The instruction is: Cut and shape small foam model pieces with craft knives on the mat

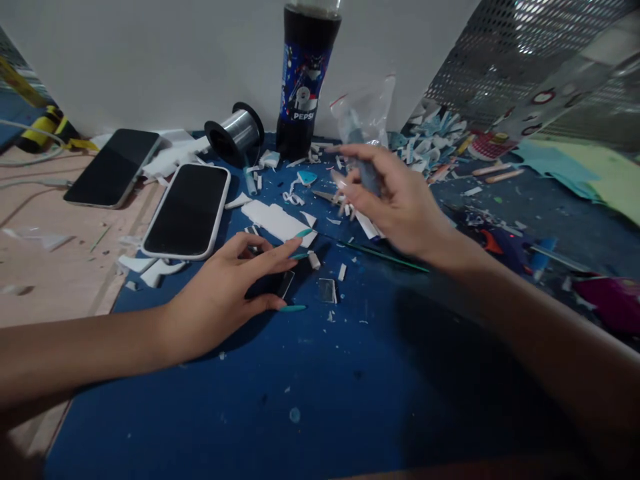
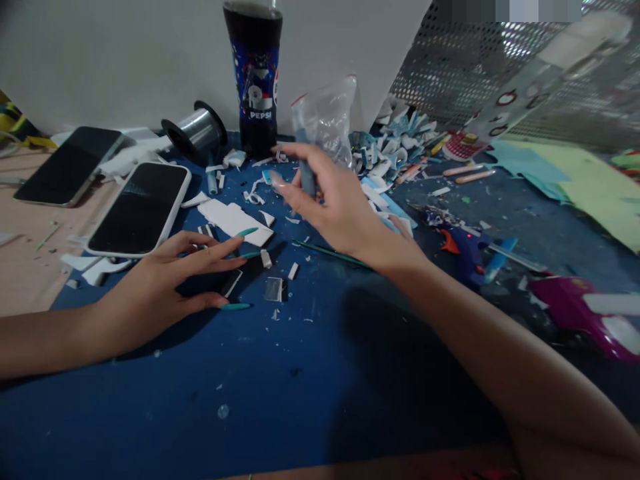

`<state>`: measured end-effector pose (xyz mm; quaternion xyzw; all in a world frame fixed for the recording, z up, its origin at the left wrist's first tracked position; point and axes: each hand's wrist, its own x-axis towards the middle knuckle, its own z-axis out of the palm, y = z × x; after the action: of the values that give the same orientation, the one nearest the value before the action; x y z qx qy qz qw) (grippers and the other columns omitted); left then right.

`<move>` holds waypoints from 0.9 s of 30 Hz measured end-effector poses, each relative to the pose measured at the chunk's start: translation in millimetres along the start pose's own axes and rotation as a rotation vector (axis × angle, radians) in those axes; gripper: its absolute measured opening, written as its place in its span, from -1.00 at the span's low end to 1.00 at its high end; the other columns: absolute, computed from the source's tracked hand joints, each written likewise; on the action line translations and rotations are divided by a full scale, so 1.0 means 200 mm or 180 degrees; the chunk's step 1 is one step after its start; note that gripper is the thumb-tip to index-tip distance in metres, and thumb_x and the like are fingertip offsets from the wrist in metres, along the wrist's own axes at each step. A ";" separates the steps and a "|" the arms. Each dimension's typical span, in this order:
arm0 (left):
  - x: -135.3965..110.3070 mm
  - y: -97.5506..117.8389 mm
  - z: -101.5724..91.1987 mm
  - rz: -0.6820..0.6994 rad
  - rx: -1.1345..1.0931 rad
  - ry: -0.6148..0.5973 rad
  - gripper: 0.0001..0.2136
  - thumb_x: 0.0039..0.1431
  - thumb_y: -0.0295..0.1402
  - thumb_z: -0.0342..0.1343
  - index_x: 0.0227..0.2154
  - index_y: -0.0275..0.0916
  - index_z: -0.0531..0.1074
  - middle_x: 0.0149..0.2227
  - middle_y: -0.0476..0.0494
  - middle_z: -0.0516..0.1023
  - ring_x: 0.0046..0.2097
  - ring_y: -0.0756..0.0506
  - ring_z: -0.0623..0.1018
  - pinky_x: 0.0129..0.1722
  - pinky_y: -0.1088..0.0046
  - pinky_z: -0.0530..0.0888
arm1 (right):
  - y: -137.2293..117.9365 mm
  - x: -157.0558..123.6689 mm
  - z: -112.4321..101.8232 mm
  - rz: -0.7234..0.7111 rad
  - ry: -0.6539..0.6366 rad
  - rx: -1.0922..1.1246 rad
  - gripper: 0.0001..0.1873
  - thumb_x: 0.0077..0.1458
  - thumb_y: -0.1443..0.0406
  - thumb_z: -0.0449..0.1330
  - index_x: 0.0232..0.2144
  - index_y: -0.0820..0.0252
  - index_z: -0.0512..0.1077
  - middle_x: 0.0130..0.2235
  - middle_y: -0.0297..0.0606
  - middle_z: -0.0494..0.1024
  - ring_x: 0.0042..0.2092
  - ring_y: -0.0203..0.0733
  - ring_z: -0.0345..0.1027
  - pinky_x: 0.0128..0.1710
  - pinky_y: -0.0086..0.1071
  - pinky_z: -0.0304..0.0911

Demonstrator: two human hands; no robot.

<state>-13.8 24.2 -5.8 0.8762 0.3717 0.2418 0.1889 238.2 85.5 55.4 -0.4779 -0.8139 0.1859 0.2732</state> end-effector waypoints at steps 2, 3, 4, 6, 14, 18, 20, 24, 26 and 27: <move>0.00 -0.01 0.00 0.0017 -0.0004 -0.0064 -0.27 0.18 -0.42 0.22 0.33 -0.01 -0.01 -0.03 -0.20 0.48 -0.04 -0.15 0.52 -0.22 0.39 0.58 | -0.06 -0.01 -0.04 0.0195 0.0055 0.0684 -0.44 0.08 0.09 0.31 0.07 0.17 0.32 -0.15 -0.19 0.56 -0.20 -0.17 0.46 -0.25 -0.32 0.37; -0.01 -0.01 0.00 0.0045 -0.0020 -0.0083 -0.22 0.14 -0.44 0.25 0.34 0.00 -0.03 -0.02 -0.20 0.49 -0.05 -0.15 0.51 -0.24 0.40 0.57 | -0.09 -0.01 -0.06 0.0294 0.0282 0.0805 -0.51 0.00 0.07 0.37 -0.10 0.17 0.39 -0.28 -0.23 0.58 -0.29 -0.18 0.47 -0.33 -0.33 0.38; -0.01 -0.02 0.00 0.0076 -0.0048 -0.0090 -0.17 0.11 -0.45 0.28 0.34 0.01 -0.06 -0.01 -0.20 0.49 -0.06 -0.16 0.50 -0.26 0.40 0.57 | -0.11 -0.02 -0.08 0.0369 0.0566 0.0826 -0.63 0.00 0.05 0.36 -0.28 0.16 0.42 -0.42 -0.29 0.54 -0.41 -0.22 0.45 -0.44 -0.35 0.34; -0.01 -0.02 -0.01 0.0153 -0.0143 -0.0051 -0.11 0.07 -0.39 0.32 0.35 0.02 -0.10 0.03 -0.19 0.51 -0.04 -0.19 0.48 -0.33 0.41 0.55 | -0.15 -0.02 -0.11 0.0446 0.1032 0.0788 -0.63 0.10 0.01 0.26 -0.55 0.10 0.36 -0.65 -0.39 0.35 -0.63 -0.31 0.26 -0.63 -0.33 0.17; 0.01 0.02 -0.09 0.0461 0.0161 0.0855 -0.45 0.23 -0.12 0.13 0.20 -0.21 0.17 -0.06 -0.27 0.49 -0.08 -0.24 0.47 -0.26 0.27 0.51 | -0.24 -0.11 -0.09 0.0477 0.0758 0.1285 -0.52 0.25 0.03 0.10 -0.63 0.08 0.45 -0.75 -0.43 0.24 -0.75 -0.38 0.09 -0.74 -0.36 -0.06; 0.00 0.05 -0.10 0.1325 0.0569 0.0969 -0.56 0.39 -0.12 -0.15 0.09 -0.41 0.23 -0.11 -0.36 0.48 -0.10 -0.23 0.46 -0.12 0.18 0.45 | -0.30 -0.24 0.02 -0.0318 -0.1151 0.2290 -0.66 0.31 0.23 0.05 -0.47 0.19 0.48 -0.60 -0.41 0.42 -0.66 -0.48 0.25 -0.69 -0.55 0.07; -0.02 0.07 -0.09 0.1658 0.0784 0.0734 -0.65 0.43 -0.20 -0.22 -0.11 -0.36 0.35 -0.29 -0.23 0.52 -0.24 -0.16 0.48 -0.23 0.27 0.46 | -0.31 -0.30 0.10 -0.0809 -0.1365 0.2348 -0.70 0.26 0.25 0.11 -0.51 0.21 0.42 -0.55 -0.35 0.43 -0.53 -0.41 0.31 -0.56 -0.52 0.16; -0.05 0.12 -0.06 0.1746 0.0896 0.0544 -0.58 0.44 -0.29 -0.29 -0.52 -0.24 0.31 -0.56 -0.11 0.38 -0.50 -0.09 0.38 -0.51 0.33 0.33 | -0.30 -0.36 0.21 -0.1286 -0.1060 0.2230 -0.61 0.29 0.23 0.05 -0.59 0.16 0.26 -0.64 -0.44 0.19 -0.59 -0.37 0.05 -0.54 -0.43 0.08; -0.07 0.13 -0.04 0.1835 0.0812 0.0527 -0.57 0.43 -0.31 -0.28 -0.57 -0.21 0.27 -0.60 -0.09 0.33 -0.54 -0.08 0.31 -0.54 0.32 0.28 | -0.30 -0.39 0.21 -0.1456 -0.0714 0.1943 -0.50 0.34 0.15 -0.06 -0.64 0.14 0.20 -0.66 -0.44 0.11 -0.62 -0.34 -0.04 -0.56 -0.37 0.05; -0.08 0.12 -0.04 0.1855 0.0726 0.0511 -0.58 0.43 -0.31 -0.27 -0.57 -0.20 0.26 -0.61 -0.06 0.30 -0.56 -0.07 0.29 -0.55 0.32 0.27 | -0.30 -0.41 0.19 -0.1496 -0.0600 0.1722 -0.45 0.36 0.13 -0.12 -0.66 0.14 0.20 -0.66 -0.42 0.11 -0.63 -0.33 -0.03 -0.58 -0.34 0.04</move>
<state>-15.2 -2.5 8.9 0.9394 0.1435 0.3108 -0.0176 206.9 -17.3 37.8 -0.1692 -0.8444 0.3697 0.3488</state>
